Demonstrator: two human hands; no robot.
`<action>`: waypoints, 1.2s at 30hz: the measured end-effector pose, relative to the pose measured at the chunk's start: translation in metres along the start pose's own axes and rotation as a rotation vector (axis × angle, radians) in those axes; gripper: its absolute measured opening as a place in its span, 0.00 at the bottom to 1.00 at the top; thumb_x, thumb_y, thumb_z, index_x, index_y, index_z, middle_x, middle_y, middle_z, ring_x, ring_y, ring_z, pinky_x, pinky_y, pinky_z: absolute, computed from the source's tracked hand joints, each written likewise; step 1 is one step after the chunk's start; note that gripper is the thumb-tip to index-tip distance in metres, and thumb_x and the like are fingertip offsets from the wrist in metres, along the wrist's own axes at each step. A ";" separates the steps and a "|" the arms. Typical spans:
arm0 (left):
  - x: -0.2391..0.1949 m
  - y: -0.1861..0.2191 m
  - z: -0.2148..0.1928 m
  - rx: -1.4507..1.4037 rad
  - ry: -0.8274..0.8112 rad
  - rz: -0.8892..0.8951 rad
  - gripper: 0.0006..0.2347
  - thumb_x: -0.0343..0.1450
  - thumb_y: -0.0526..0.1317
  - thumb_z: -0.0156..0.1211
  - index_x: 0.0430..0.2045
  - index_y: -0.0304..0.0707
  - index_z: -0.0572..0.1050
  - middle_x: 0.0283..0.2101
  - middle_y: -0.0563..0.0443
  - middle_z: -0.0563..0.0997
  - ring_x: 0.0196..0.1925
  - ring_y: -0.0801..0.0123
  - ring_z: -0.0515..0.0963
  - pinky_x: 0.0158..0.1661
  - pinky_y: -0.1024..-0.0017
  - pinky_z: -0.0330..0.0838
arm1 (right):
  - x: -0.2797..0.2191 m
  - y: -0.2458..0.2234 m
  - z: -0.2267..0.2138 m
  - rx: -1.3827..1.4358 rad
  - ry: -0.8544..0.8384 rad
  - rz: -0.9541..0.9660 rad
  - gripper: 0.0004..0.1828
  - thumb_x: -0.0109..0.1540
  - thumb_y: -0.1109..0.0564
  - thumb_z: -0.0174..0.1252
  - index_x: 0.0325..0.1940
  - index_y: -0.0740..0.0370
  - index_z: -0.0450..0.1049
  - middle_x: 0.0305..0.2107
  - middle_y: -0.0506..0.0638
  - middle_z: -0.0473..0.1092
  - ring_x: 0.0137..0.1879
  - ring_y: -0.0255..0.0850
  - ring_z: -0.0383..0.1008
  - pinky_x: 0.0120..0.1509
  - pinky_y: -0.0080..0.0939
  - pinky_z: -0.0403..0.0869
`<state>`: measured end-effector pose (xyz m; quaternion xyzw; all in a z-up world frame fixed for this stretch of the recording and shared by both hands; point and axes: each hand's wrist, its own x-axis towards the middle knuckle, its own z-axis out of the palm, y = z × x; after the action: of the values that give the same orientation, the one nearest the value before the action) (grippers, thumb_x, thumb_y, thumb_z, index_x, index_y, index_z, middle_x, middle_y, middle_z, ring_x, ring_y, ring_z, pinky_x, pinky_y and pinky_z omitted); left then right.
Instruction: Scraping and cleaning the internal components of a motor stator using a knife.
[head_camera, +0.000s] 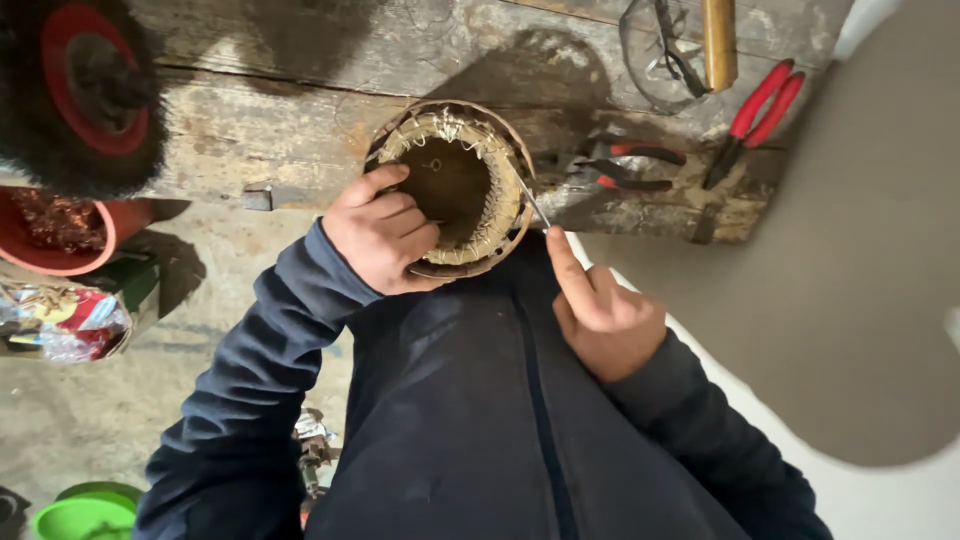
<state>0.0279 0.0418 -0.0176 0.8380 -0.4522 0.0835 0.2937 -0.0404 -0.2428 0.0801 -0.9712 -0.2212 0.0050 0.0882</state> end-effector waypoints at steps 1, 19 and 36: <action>0.000 0.000 0.000 0.000 -0.010 -0.010 0.17 0.57 0.54 0.70 0.25 0.42 0.79 0.26 0.55 0.75 0.35 0.63 0.78 0.62 0.58 0.67 | 0.000 -0.001 0.002 -0.023 0.014 0.004 0.37 0.53 0.63 0.62 0.69 0.55 0.72 0.23 0.49 0.62 0.33 0.50 0.71 0.43 0.52 0.73; -0.002 -0.003 0.000 -0.021 0.020 0.019 0.16 0.65 0.56 0.69 0.26 0.42 0.79 0.25 0.54 0.74 0.33 0.63 0.76 0.62 0.58 0.67 | -0.004 -0.008 -0.002 0.089 -0.066 0.126 0.39 0.55 0.64 0.62 0.72 0.49 0.71 0.23 0.50 0.64 0.26 0.49 0.68 0.32 0.50 0.69; 0.022 0.001 0.001 -0.062 -0.044 -0.253 0.14 0.75 0.50 0.65 0.34 0.38 0.83 0.30 0.48 0.83 0.31 0.61 0.80 0.39 0.65 0.75 | 0.000 0.045 0.000 0.498 -0.188 0.063 0.30 0.60 0.66 0.57 0.68 0.56 0.73 0.31 0.56 0.71 0.27 0.48 0.71 0.35 0.44 0.72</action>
<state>0.0401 0.0250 -0.0094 0.8804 -0.3518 0.0131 0.3178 -0.0214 -0.2823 0.0720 -0.9212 -0.1901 0.1523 0.3033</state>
